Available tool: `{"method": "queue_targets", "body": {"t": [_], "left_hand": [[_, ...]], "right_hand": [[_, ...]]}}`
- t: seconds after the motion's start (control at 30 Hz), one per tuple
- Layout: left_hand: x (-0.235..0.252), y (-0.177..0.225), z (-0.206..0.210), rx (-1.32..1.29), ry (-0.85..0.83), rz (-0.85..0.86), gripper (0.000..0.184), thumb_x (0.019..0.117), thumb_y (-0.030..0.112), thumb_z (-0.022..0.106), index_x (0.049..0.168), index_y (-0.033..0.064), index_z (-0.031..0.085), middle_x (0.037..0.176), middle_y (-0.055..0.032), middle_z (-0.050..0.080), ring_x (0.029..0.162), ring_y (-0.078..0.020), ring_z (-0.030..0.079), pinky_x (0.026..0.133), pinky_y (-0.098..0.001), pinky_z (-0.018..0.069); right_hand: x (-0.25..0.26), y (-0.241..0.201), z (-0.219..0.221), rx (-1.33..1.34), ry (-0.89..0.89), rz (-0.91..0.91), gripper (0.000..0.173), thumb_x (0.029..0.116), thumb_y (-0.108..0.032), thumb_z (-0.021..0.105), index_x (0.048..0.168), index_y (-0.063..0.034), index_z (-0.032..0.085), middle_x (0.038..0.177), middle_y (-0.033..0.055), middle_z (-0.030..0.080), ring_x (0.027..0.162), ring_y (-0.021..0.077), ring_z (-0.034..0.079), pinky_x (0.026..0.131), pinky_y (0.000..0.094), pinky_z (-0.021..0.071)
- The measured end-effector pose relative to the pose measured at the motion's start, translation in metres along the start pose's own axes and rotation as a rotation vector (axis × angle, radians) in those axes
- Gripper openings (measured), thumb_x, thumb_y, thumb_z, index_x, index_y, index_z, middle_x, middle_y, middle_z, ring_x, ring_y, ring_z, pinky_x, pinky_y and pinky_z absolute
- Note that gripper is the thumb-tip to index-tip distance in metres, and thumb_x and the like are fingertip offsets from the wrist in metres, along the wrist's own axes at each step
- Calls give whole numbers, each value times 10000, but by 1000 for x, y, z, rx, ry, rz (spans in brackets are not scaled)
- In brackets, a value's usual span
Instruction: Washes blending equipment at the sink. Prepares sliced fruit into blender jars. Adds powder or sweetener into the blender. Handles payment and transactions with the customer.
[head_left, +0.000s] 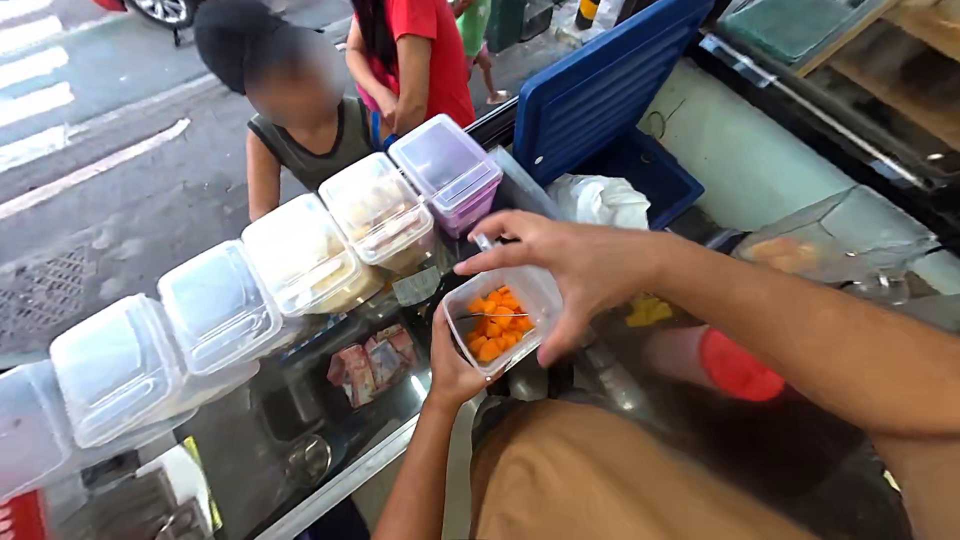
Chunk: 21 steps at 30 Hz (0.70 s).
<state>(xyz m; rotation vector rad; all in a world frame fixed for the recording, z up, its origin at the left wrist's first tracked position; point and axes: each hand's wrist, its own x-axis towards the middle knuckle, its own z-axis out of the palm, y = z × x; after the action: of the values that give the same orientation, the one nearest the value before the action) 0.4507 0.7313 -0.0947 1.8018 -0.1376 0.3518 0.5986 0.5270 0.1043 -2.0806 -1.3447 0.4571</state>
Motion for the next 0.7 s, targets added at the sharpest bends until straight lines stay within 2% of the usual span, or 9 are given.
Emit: {"method": "queue_targets", "body": {"t": [0.07,0.1,0.13,0.27,0.33,0.43,0.53,0.6,0.7], "left_hand": [[-12,7,-21,20,43,4,1319,543,517,957,1484,-117,284,1424,-247,516,1327,-225,544,1147,-387,463],[-15,10,-30,24,52,12,1310,552,505,961,1490,-103,277,1426,-242,510,1327,-220,542,1148,-386,462],[-18,10,-39,43,55,28,1291,563,500,961,1496,-78,282,1426,-239,510,1328,-225,542,1148,-401,462],[-32,4,-65,104,-5,55,1174,647,549,909,1508,-1,329,1422,-204,536,1328,-207,546,1147,-416,456],[-39,2,-72,119,-37,80,1077,696,520,894,1502,39,368,1412,-187,549,1323,-210,548,1138,-426,456],[-45,5,-76,108,-36,103,1059,685,466,934,1522,172,356,1481,-158,516,1403,-294,485,1181,-523,416],[-51,17,-82,45,96,46,1094,638,436,956,1502,95,378,1444,-169,540,1324,-275,555,1122,-481,488],[-54,27,-84,58,153,42,1081,640,438,953,1497,115,378,1436,-138,541,1300,-239,569,1100,-444,505],[-47,40,-83,127,138,98,1060,648,468,938,1510,220,373,1482,-93,511,1387,-241,491,1170,-462,425]], "right_hand": [[3,-1,32,-207,-129,-21,1362,459,-637,952,1618,-361,292,1647,170,300,1504,340,330,1207,552,334],[4,1,46,-300,-175,-26,1374,479,-598,968,1628,-379,246,1673,195,243,1541,385,250,1236,615,234],[5,6,56,-362,-183,-48,1350,494,-553,967,1626,-392,249,1657,213,270,1528,411,267,1229,640,220],[14,4,61,-291,-183,-168,1246,482,-585,889,1588,-314,383,1468,174,516,1315,341,533,1126,523,431],[19,-15,38,-24,-262,-59,1183,577,-527,882,1607,-268,361,1413,64,561,1232,197,581,1010,424,529],[14,-7,3,354,-286,214,1058,694,-341,883,1607,-285,349,1421,-9,600,1217,97,611,1015,379,565],[-11,48,6,217,-120,544,1086,703,-433,872,1619,-279,310,1441,100,572,1245,254,597,1012,528,524],[-31,87,50,-40,-16,682,1204,607,-586,924,1607,-249,345,1422,218,546,1257,416,558,1002,663,475],[-53,118,117,-332,83,641,1191,562,-710,890,1564,-258,434,1543,291,422,1434,509,375,1158,732,247]]}}
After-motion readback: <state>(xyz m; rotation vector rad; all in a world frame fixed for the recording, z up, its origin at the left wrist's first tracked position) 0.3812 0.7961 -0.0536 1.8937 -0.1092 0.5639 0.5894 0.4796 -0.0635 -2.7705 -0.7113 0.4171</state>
